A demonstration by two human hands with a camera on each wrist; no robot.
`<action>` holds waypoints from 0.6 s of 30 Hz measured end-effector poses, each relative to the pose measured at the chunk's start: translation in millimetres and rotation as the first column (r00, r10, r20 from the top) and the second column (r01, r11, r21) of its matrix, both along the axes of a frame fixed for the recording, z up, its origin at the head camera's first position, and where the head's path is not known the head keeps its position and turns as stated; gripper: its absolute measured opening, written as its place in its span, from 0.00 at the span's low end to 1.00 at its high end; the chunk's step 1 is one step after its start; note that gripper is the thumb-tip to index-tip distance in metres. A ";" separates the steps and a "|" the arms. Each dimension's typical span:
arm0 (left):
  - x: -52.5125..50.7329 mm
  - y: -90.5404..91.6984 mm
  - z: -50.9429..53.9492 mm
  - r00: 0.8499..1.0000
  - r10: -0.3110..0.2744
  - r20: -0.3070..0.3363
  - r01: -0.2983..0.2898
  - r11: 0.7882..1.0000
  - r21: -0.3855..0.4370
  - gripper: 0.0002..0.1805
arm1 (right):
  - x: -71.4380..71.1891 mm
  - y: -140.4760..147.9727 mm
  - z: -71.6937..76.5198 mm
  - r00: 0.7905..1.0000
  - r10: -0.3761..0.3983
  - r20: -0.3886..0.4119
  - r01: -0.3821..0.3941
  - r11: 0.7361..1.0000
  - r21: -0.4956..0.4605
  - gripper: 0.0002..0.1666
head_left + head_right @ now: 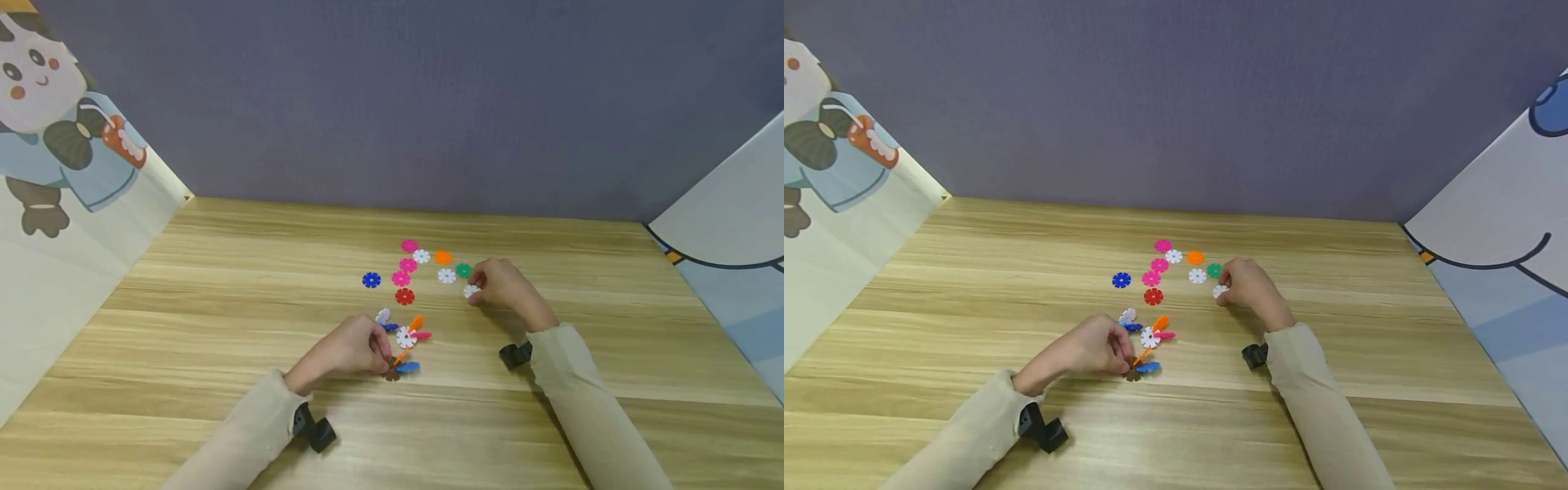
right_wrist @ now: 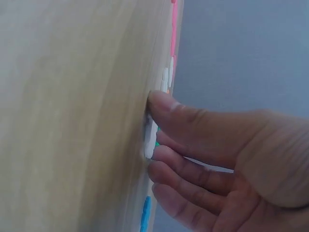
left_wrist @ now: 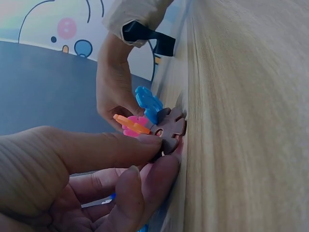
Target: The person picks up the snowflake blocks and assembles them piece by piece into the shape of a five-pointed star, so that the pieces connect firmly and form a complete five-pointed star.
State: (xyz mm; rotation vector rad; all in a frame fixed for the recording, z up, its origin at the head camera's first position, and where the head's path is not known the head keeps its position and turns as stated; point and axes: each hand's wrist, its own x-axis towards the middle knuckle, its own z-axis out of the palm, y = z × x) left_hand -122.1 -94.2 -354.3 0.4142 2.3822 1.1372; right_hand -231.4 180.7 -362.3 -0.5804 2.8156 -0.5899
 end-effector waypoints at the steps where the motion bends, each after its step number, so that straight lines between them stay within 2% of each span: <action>1: 0.3 0.1 0.9 1.000 0.001 0.001 -0.001 1.000 -0.001 0.08 | 0.2 -0.1 0.2 1.000 0.002 0.001 -0.002 1.000 0.004 0.16; 10: -1.5 -0.6 3.1 1.000 0.022 -0.004 -0.022 0.999 -0.028 0.08 | -0.5 -0.4 -0.6 1.000 0.008 0.003 -0.008 1.000 -0.004 0.17; 15: -5.2 -8.6 10.7 0.999 0.032 0.017 -0.031 0.998 -0.045 0.06 | -0.1 -1.4 0.0 1.000 0.003 0.013 -0.003 1.000 0.001 0.16; 18: -9.6 -15.0 16.3 0.998 0.058 0.033 -0.056 0.997 -0.051 0.04 | 0.7 -1.7 0.4 1.000 -0.001 0.018 0.001 1.000 -0.002 0.15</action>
